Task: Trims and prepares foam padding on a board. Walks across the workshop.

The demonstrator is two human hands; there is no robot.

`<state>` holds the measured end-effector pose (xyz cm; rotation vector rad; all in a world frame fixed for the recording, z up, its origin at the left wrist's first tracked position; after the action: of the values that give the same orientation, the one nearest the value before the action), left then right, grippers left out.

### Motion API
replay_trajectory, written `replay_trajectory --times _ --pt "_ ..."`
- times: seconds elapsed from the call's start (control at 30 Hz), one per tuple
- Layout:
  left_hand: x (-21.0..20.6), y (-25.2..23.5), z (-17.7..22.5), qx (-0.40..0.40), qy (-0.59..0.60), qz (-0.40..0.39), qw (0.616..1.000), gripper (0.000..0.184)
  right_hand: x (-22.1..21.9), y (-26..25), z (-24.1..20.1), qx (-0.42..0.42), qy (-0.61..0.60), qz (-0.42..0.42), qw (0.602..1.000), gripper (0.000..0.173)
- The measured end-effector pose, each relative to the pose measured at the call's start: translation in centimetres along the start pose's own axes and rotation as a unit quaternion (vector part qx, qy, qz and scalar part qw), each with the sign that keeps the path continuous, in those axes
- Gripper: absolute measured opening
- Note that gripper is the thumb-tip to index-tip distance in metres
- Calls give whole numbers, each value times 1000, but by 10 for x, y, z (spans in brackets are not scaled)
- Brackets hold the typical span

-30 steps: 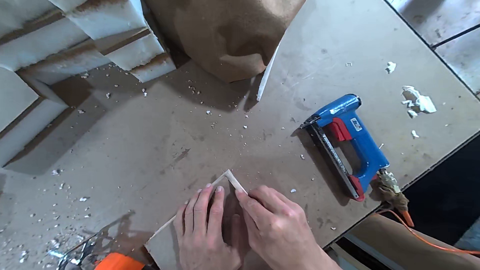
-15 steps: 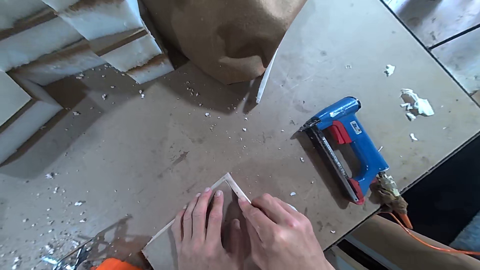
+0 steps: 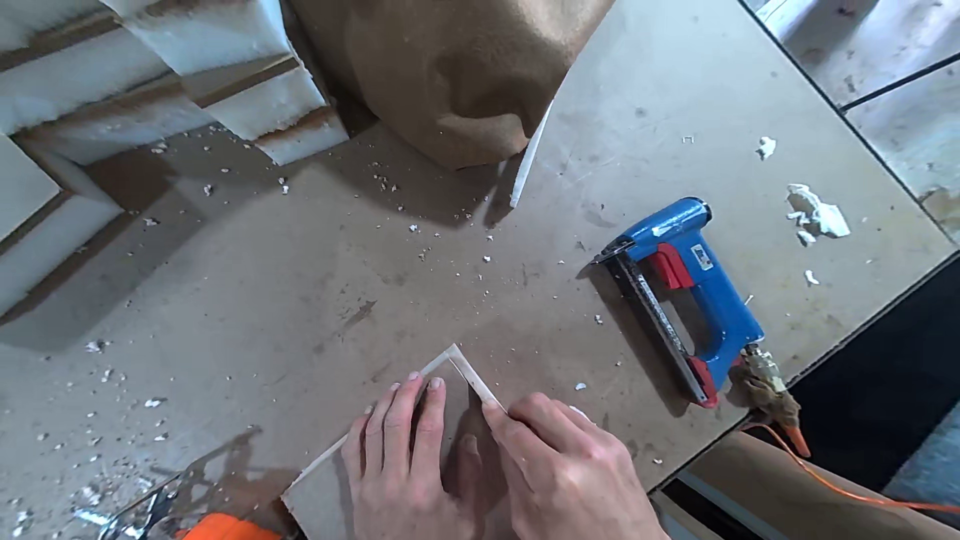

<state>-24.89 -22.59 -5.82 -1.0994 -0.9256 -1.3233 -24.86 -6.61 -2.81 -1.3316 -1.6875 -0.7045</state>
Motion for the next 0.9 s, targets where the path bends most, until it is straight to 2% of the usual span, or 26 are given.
replay_trajectory --times 0.13,0.27,0.4,0.53,0.67,0.8,0.9 --pt "2 2 2 3 3 -1 1000 57 -14 -5 3 -4 10 -6 1000 25" --pt "2 -1 3 0 1 -1 1000 56 3 10 2 -4 -9 -9 1000 23" --pt "3 0 4 2 4 -4 1000 55 -11 4 4 -11 1 -5 1000 24" --pt "1 0 3 2 -4 -5 1000 56 7 15 3 -13 -21 -18 1000 22" --pt "3 2 3 1 -3 -5 1000 55 -9 11 6 -18 -15 -12 1000 24" --pt "3 -1 5 7 -2 -15 1000 56 9 23 2 -14 -18 -21 1000 24" --pt "3 1 4 8 -3 -12 1000 55 -4 21 3 -15 -7 -23 1000 25"
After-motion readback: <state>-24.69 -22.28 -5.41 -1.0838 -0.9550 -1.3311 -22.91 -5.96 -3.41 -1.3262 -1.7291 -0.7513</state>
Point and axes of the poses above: each hand's wrist, its own y-axis away from the middle knuckle, its own x-axis out of the back of the hand, z = x × y, the point moved 2 cm from there along -y, towards the middle knuckle, and after that the axes turned 11 degrees about x, right-handed, at the moved point
